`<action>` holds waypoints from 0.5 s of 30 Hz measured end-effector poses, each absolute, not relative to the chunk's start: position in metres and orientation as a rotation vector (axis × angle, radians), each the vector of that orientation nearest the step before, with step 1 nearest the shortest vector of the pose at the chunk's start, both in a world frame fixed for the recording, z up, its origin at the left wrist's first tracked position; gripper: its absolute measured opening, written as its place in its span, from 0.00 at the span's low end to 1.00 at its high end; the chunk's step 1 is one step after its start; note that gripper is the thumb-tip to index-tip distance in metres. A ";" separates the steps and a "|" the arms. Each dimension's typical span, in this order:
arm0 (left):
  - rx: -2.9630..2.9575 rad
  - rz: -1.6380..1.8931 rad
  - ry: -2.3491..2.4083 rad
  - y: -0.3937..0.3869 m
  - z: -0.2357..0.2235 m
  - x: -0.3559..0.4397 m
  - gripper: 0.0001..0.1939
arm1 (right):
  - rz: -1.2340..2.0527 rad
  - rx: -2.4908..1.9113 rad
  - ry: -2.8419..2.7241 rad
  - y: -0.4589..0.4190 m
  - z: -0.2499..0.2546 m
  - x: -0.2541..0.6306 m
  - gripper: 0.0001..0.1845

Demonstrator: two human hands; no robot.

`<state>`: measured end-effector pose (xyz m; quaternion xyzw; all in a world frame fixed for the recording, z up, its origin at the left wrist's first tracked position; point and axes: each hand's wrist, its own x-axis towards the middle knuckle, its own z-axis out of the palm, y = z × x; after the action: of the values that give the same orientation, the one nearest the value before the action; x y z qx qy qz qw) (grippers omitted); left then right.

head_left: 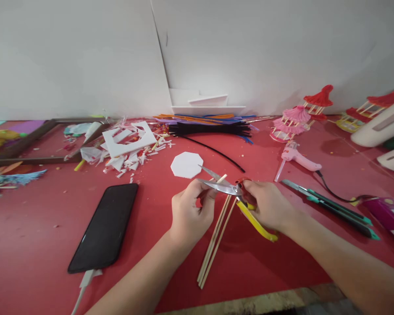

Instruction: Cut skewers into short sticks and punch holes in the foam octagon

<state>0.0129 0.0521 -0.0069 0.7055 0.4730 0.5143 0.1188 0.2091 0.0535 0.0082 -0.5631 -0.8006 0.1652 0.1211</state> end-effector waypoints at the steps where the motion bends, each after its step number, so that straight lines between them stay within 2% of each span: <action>1: 2.059 1.510 1.380 0.052 -0.007 0.013 0.02 | 0.500 -1.648 -2.334 0.054 0.008 0.209 0.07; 15: 1.870 1.513 1.214 0.050 -0.001 0.019 0.05 | 0.374 -1.591 -2.296 0.057 0.000 0.212 0.09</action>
<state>0.0193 0.0502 -0.0011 0.6766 0.4394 0.5476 0.2218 0.2116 0.0574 -0.0004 -0.5570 -0.8042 0.1309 0.1609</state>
